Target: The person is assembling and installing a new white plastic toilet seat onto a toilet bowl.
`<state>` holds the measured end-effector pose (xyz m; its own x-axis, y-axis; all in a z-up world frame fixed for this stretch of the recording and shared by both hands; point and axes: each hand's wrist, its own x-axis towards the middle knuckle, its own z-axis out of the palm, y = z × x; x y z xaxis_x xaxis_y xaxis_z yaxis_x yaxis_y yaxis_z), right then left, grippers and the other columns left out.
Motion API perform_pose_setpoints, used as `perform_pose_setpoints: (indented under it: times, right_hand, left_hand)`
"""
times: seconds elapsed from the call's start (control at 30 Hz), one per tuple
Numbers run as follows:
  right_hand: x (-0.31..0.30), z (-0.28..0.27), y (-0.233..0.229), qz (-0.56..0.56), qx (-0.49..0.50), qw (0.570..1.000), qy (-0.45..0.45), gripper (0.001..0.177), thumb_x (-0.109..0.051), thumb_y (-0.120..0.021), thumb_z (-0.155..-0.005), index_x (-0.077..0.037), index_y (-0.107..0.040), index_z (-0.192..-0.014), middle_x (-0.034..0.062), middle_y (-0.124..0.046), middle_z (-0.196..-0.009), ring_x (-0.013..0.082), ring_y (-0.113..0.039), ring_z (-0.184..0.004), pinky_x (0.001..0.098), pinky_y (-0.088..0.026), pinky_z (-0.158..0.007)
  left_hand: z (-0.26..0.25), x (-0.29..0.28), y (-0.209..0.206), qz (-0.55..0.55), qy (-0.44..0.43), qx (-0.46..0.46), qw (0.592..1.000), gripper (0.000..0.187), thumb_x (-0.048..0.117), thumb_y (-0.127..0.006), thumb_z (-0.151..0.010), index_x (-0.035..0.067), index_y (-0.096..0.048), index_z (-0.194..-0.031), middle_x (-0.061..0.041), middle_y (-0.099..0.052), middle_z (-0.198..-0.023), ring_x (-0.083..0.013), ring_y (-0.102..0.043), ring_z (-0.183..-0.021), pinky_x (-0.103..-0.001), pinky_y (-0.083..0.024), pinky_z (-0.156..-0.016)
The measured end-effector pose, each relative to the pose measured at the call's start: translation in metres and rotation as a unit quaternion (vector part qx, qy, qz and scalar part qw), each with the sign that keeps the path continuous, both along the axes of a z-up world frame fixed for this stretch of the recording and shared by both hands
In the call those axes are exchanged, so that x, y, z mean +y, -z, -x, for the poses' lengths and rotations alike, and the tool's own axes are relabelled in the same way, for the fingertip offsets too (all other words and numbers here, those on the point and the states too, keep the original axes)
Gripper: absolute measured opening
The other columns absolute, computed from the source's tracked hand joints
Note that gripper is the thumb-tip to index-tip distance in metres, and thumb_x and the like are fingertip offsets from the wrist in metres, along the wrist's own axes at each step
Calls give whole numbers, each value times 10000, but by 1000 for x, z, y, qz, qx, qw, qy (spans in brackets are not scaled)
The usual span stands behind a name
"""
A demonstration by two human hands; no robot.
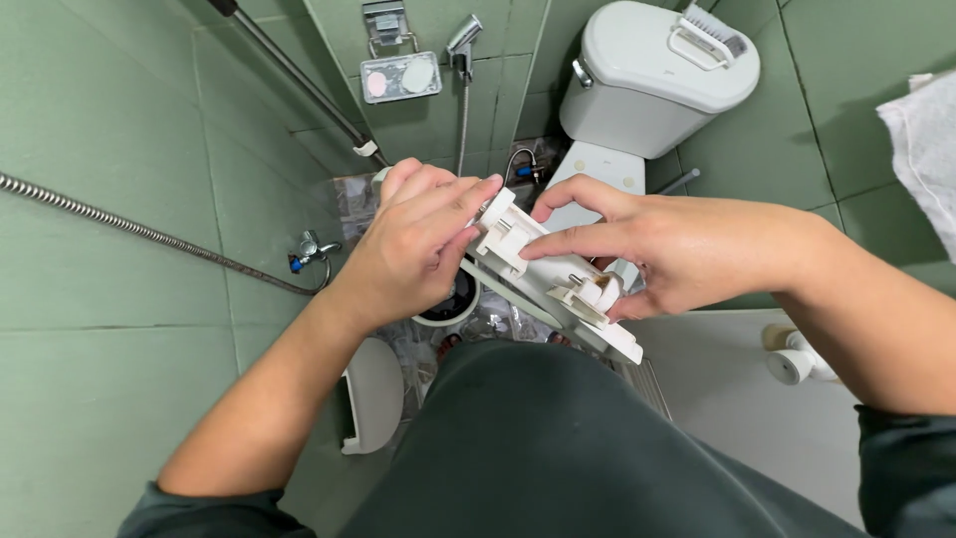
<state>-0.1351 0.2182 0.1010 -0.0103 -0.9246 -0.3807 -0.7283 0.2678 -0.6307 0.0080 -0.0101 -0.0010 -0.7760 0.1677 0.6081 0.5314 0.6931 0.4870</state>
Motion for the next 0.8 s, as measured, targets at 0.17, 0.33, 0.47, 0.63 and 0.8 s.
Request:
perform_pose_setpoints:
  times: [0.17,0.33,0.47,0.63,0.8]
  right_hand:
    - [-15,-5,10,58,-16,998,-11,874,-20,-852,-614,-227,-564,-1413,47,-459,-1435,220,-686,-899,321,-596,-679]
    - [-25,-7,19,40,-81,995,33,871,2,-805,-628,-219,-538,-1426,26,-491,-1400,177,-676,-914,314,-600,-772]
    - [-27,-1,38,69,-150,983,78,887,59,-695,-659,-165,-468,-1487,41,-486,-1463,187,-599,-1045,328,-566,-869]
    - [-34,-8,40,147,-211,963,83,834,81,-621,-712,-80,-456,-1513,101,-471,-1500,235,-531,-1247,361,-483,-1032]
    - [-67,-45,30,289,128,945,83,579,-168,-790,-728,-69,-640,-1278,97,-631,-1231,280,-587,-1144,398,-449,-988]
  left_hand:
    - [-8,-15,2,-4,-1,-13,1000,522,-26,-701,-890,-17,-581,-1398,-114,-687,-1129,-300,-602,-1034,-452,-392,-1038]
    - [-13,-31,3,-4,-8,-31,999,500,-13,-690,-898,0,-594,-1389,-96,-695,-1128,-290,-604,-1039,-452,-391,-1056]
    - [-19,-40,7,0,-61,-33,998,479,1,-691,-903,-1,-607,-1374,-98,-710,-1173,-296,-599,-1058,-469,-377,-1071]
    - [-26,-50,15,-14,-107,-44,993,454,22,-703,-913,-1,-621,-1359,-104,-713,-1166,-290,-603,-1068,-460,-382,-1071]
    - [-32,-51,18,-18,-156,-36,987,485,18,-691,-886,-35,-608,-1361,-125,-693,-1175,-303,-589,-1077,-466,-369,-1069]
